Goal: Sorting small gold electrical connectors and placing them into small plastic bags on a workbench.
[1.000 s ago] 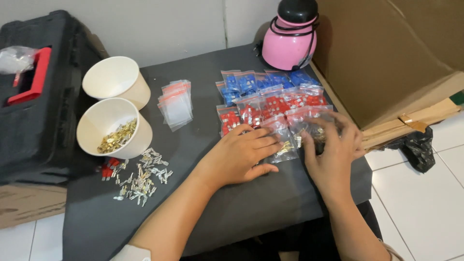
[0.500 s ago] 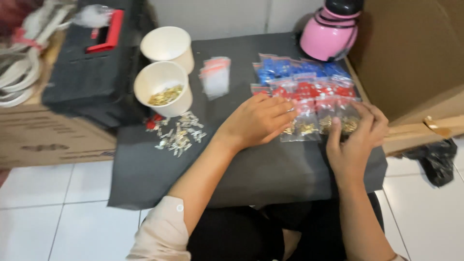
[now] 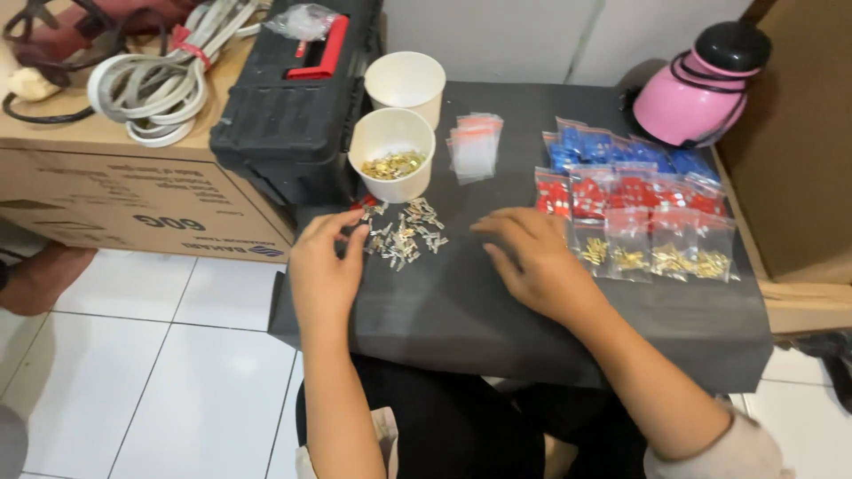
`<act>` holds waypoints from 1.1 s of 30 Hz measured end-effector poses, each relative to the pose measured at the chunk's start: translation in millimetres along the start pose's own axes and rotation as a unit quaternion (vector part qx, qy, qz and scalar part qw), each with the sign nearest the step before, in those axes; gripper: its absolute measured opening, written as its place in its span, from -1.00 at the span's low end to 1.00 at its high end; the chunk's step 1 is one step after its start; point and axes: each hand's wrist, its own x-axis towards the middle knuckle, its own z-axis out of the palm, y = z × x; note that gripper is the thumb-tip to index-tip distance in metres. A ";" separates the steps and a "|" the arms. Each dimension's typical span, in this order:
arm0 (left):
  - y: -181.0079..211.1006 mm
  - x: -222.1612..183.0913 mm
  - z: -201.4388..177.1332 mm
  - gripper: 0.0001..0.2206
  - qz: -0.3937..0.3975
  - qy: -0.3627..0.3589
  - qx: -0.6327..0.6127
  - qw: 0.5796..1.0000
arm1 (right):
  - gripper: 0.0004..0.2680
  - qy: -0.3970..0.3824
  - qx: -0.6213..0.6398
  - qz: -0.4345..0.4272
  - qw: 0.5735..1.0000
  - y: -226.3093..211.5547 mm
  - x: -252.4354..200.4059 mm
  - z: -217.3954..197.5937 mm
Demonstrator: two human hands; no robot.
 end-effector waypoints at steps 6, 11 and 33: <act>8.4 18.3 -13.5 -0.87 -0.060 -0.054 0.004 0.997 | -0.93 -0.081 0.100 -0.040 0.991 -7.0 81.8 27.8; 14.8 18.7 -6.9 -0.82 -0.078 -0.060 -0.011 0.995 | -0.88 -0.248 0.108 -0.037 0.962 -16.9 104.8 51.1; 4.4 -12.0 5.5 -0.81 -0.055 0.014 -0.065 0.996 | -0.92 -0.211 0.155 0.001 0.965 2.4 77.9 83.7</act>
